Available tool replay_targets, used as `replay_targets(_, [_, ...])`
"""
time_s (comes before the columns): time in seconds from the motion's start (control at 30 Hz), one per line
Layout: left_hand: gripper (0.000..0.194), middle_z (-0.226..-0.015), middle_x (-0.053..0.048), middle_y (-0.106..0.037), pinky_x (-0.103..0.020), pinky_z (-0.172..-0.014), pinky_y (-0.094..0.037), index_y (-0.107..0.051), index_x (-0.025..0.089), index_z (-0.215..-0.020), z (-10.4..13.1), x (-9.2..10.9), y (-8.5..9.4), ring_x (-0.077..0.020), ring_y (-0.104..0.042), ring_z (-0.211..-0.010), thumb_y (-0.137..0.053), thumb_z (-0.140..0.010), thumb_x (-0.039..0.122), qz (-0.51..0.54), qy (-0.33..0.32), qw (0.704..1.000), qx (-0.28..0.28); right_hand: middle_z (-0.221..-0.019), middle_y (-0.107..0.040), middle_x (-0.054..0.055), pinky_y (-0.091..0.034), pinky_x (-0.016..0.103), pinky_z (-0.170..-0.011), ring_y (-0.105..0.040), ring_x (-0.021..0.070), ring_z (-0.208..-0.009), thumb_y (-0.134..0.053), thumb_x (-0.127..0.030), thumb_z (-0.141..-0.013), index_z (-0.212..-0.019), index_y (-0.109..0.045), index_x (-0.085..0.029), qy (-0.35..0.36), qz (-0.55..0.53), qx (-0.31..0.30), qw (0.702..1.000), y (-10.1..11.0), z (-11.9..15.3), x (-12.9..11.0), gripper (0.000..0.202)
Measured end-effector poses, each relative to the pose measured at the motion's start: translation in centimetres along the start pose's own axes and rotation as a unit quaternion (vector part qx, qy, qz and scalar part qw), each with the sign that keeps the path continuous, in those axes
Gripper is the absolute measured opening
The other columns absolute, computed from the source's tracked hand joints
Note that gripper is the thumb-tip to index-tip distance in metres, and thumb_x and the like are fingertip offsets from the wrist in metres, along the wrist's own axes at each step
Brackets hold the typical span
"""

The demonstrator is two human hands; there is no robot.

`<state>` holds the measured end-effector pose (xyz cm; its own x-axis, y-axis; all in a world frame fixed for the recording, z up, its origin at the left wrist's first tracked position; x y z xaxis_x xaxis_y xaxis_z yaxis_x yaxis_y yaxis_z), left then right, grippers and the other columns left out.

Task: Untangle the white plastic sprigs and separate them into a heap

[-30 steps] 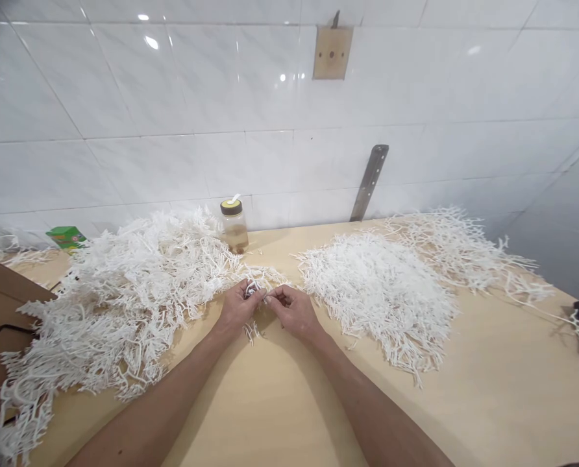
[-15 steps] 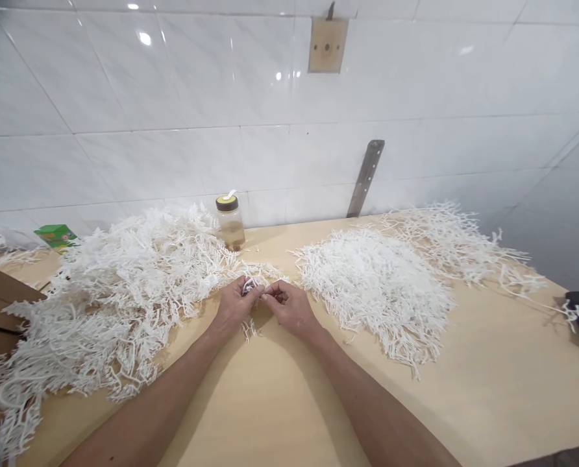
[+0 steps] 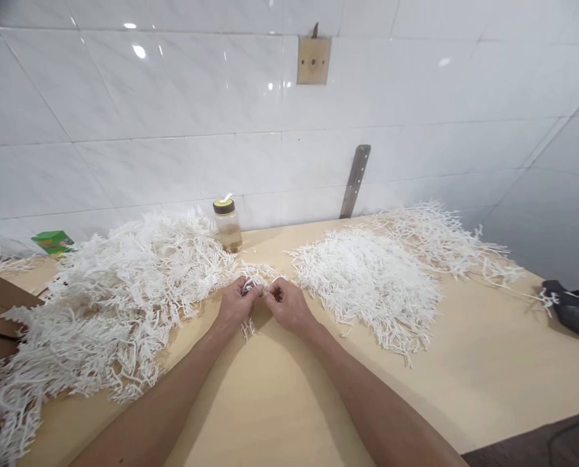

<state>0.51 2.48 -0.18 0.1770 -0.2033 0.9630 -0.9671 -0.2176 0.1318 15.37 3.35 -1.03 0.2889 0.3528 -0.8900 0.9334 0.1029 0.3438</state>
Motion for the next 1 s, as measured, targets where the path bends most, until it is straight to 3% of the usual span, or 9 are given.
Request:
replay_targets(0.2, [0.023,-0.060,0.005,-0.050,-0.023,-0.059,-0.035,-0.054,0.018,-0.066,0.02,-0.59,-0.02,-0.0112,-0.044,-0.059,-0.065,-0.074,0.035,0.003,-0.001,1.000,-0.018,-0.059,-0.055,-0.005,-0.042,0.021,-0.038,-0.049,0.0082,-0.040,-0.062,-0.047,-0.080,-0.092,-0.061,-0.017,-0.074,-0.082,-0.081,0.991,-0.03,-0.25,0.69,0.033])
replay_targets(0.3, [0.023,-0.059,0.005,-0.048,-0.023,-0.059,-0.034,-0.053,0.018,-0.065,0.03,-0.56,0.05,-0.0110,-0.043,-0.058,-0.064,-0.076,0.035,-0.002,-0.008,1.000,-0.014,-0.058,-0.055,-0.004,-0.047,0.021,-0.043,-0.055,0.0087,-0.041,-0.061,-0.046,-0.082,-0.085,-0.064,-0.016,-0.079,-0.059,-0.115,0.988,0.12,-0.26,0.57,0.030])
replay_targets(0.7, [0.022,-0.060,0.003,-0.052,-0.024,-0.060,-0.035,-0.057,0.018,-0.066,0.07,-0.24,-0.01,-0.0119,-0.045,-0.059,-0.059,-0.079,0.035,-0.035,-0.007,0.999,-0.015,-0.057,-0.057,-0.003,-0.047,0.021,-0.044,-0.057,0.0097,-0.042,-0.060,-0.050,-0.083,-0.082,-0.060,-0.017,-0.071,-0.060,-0.109,0.990,0.54,-0.11,0.80,0.033])
replay_targets(1.0, [0.035,-0.056,0.006,-0.035,-0.023,-0.055,-0.027,-0.041,0.019,-0.059,-0.06,-0.19,-0.37,-0.0101,-0.033,-0.057,-0.060,-0.078,0.042,-0.085,-0.007,0.994,-0.065,-0.056,-0.057,-0.005,-0.048,0.021,-0.042,-0.056,0.0096,-0.040,-0.058,-0.045,-0.084,-0.084,-0.059,-0.018,-0.068,-0.074,-0.081,0.992,0.45,-0.25,1.09,0.026])
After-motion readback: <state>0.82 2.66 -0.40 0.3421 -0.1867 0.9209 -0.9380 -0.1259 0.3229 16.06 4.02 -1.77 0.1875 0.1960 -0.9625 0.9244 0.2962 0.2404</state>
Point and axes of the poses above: each hand's wrist, its own z-axis away from the middle knuckle, its own y-axis out of the back of the hand, x = y × z, the point moved 4 cm from there along -z, towards the middle knuckle
